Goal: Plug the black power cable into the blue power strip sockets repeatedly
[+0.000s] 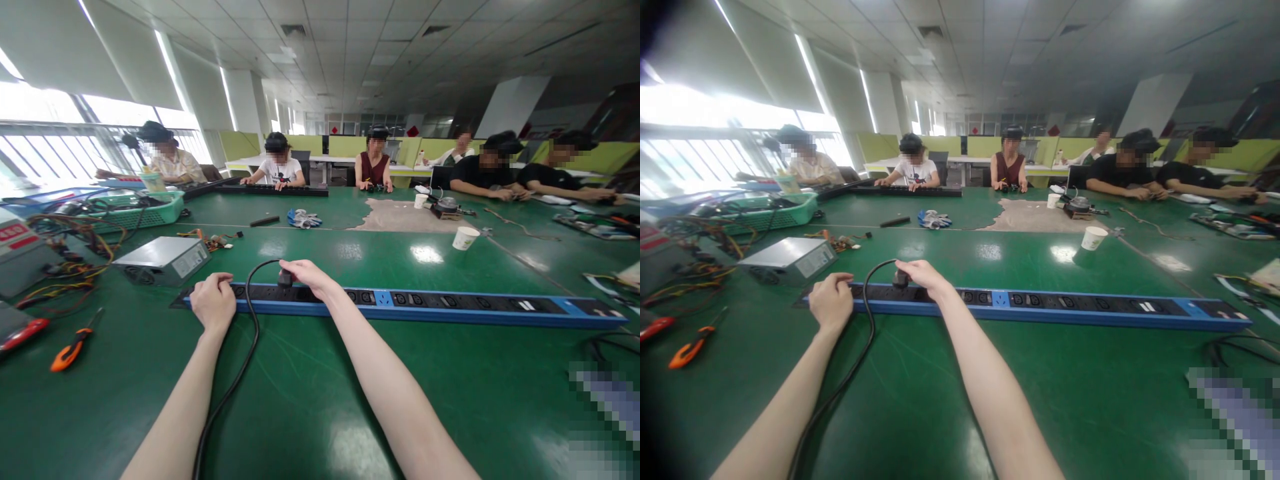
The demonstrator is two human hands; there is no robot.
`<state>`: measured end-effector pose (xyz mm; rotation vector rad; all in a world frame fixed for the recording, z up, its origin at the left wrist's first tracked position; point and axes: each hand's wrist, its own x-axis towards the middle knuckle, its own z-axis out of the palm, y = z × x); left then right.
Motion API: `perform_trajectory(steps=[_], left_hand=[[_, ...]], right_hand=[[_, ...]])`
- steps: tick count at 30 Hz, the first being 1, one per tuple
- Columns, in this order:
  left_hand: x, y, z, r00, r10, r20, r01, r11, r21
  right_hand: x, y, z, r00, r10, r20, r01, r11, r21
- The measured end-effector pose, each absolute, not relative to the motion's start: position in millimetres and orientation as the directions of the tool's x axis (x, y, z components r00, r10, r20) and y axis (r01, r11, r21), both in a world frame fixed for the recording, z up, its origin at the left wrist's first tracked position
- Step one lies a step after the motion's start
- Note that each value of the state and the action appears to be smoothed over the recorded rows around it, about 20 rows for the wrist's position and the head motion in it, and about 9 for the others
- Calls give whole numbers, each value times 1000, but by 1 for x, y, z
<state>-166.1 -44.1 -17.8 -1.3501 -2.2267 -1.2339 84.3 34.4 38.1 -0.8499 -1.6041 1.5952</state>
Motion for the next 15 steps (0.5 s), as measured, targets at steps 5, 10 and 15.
perform_trajectory(steps=[5,10,15], left_hand=[[-170,-43,-3,-567,638,520,781,216,586],[-146,-37,49,-477,784,397,677,39,735],[-79,-53,101,122,951,284,366,-309,878]], right_hand=[[121,16,76,-566,816,117,41,169,-985],[162,-13,107,-645,747,163,2,215,-977],[190,-40,110,-677,722,143,63,250,-966]])
